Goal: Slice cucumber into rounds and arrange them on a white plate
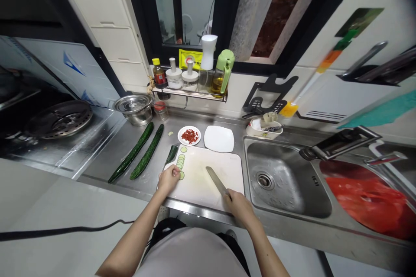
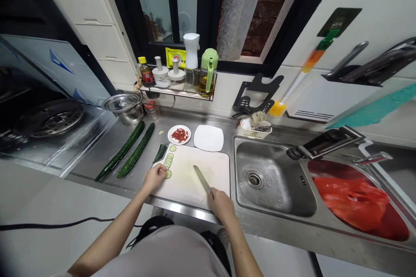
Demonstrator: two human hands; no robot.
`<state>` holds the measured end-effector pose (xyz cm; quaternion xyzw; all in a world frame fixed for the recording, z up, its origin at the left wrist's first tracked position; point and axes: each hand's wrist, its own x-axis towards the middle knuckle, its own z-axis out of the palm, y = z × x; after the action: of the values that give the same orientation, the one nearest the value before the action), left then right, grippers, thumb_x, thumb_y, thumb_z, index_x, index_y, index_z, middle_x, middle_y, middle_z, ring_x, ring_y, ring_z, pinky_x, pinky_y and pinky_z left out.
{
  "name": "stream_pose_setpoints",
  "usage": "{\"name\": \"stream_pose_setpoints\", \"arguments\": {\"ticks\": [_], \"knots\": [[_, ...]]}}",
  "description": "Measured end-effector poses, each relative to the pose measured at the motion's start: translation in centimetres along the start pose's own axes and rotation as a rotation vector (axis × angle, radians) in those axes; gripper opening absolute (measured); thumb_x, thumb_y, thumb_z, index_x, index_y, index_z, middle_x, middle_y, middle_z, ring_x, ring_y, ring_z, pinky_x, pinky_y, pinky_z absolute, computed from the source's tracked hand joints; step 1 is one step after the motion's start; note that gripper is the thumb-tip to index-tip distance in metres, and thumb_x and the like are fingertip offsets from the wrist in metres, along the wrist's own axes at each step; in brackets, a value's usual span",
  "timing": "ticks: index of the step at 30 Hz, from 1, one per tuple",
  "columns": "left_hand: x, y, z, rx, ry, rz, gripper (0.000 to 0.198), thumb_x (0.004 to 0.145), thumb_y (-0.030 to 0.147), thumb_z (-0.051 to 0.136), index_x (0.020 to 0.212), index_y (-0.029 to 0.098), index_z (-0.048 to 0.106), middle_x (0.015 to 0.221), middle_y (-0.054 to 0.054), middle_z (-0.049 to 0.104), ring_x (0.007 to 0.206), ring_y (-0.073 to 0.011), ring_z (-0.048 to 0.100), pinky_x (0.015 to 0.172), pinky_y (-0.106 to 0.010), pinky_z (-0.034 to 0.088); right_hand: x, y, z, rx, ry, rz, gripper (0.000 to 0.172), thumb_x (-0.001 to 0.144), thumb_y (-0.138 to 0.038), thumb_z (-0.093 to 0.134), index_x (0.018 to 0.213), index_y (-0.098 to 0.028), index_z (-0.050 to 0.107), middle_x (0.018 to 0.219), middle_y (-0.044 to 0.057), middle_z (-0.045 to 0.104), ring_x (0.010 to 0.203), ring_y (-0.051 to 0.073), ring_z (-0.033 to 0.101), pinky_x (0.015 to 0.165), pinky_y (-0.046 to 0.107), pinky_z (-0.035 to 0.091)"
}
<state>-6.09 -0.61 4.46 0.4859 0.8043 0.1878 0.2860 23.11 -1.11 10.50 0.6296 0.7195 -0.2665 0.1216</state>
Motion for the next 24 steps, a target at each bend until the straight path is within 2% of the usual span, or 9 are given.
{"name": "stream_pose_setpoints", "arguments": {"ticks": [11,24], "knots": [[0.8,-1.8,-0.6,0.017,0.001,-0.007,0.012,0.075,0.025,0.061,0.087,0.023,0.061,0.082,0.004,0.069,0.078,-0.0133,0.062,0.074,-0.026,0.035,-0.2,-0.3,0.0,-0.017,-0.011,0.019,0.029,0.092,-0.032,0.035,0.098,-0.021,0.061,0.099,0.008,0.069,0.091,0.021,0.063,0.063,0.025,0.032],[0.9,-2.0,-0.7,0.111,-0.001,-0.041,0.014,0.076,0.025,0.059,0.09,0.025,0.062,0.084,0.002,0.07,0.083,-0.0168,0.062,0.08,-0.03,0.035,-0.5,-0.7,-0.5,-0.02,-0.028,0.019,0.03,0.091,-0.03,0.034,0.098,-0.022,0.062,0.102,0.009,0.068,0.091,0.02,0.062,0.065,0.026,0.033]]}}
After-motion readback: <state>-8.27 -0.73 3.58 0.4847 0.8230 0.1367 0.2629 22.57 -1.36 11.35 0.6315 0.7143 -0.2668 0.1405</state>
